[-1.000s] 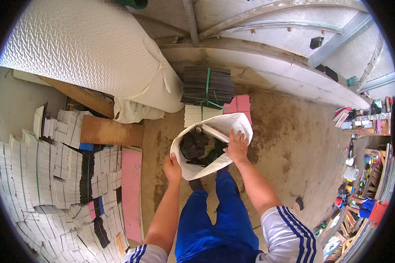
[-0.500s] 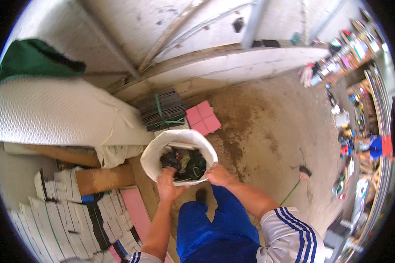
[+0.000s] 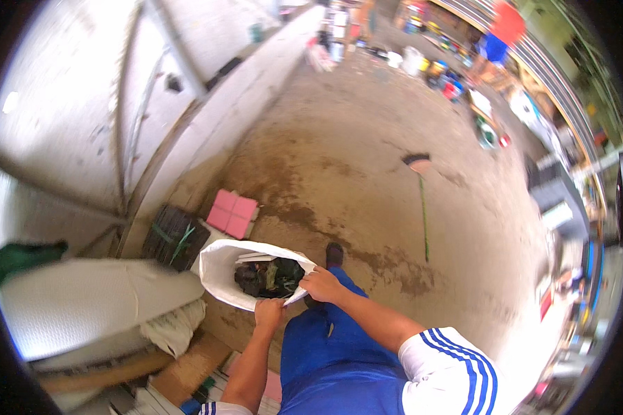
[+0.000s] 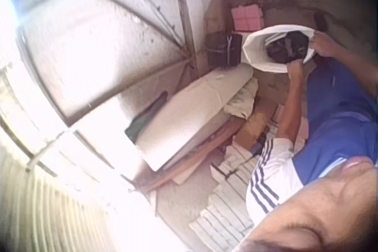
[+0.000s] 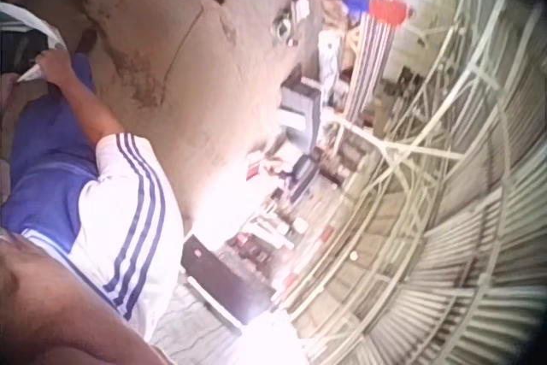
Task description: The person sweeps debris on a concrete floor using a broom, gathers the pile with their hands, and places the collected trash into a white sack. They then carry the sack across the room.
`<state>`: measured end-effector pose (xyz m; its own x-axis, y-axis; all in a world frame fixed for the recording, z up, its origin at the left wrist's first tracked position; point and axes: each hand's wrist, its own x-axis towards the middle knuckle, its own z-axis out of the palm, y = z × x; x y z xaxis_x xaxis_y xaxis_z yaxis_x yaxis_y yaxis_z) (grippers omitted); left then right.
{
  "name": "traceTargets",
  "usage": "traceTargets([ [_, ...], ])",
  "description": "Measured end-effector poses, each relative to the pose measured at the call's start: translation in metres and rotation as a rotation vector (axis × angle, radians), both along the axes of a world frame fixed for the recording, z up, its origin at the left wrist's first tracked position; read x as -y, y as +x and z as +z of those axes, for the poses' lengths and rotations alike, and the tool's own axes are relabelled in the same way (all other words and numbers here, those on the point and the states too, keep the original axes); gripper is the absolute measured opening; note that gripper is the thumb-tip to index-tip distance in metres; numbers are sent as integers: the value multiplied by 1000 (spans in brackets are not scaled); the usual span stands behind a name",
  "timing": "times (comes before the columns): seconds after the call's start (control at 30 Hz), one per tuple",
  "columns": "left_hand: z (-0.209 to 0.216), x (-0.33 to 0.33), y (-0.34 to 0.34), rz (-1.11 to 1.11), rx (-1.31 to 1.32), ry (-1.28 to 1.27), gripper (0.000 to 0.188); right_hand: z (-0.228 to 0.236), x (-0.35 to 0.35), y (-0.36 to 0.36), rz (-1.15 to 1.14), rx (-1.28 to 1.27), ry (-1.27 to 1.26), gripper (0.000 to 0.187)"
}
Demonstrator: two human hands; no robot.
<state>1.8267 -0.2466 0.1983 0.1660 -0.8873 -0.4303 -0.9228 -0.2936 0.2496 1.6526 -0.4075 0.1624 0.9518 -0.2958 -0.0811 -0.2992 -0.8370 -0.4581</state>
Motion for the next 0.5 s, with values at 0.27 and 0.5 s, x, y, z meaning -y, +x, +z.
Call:
traceTargets([
  [0.27,18,81,-111,-301,-52,-159,7,35,1,-156,-576,113,-126,10],
  [0.5,24,145,-245,-604,-109,-207,11,32,-10,-303,-1023,216,-177,13],
])
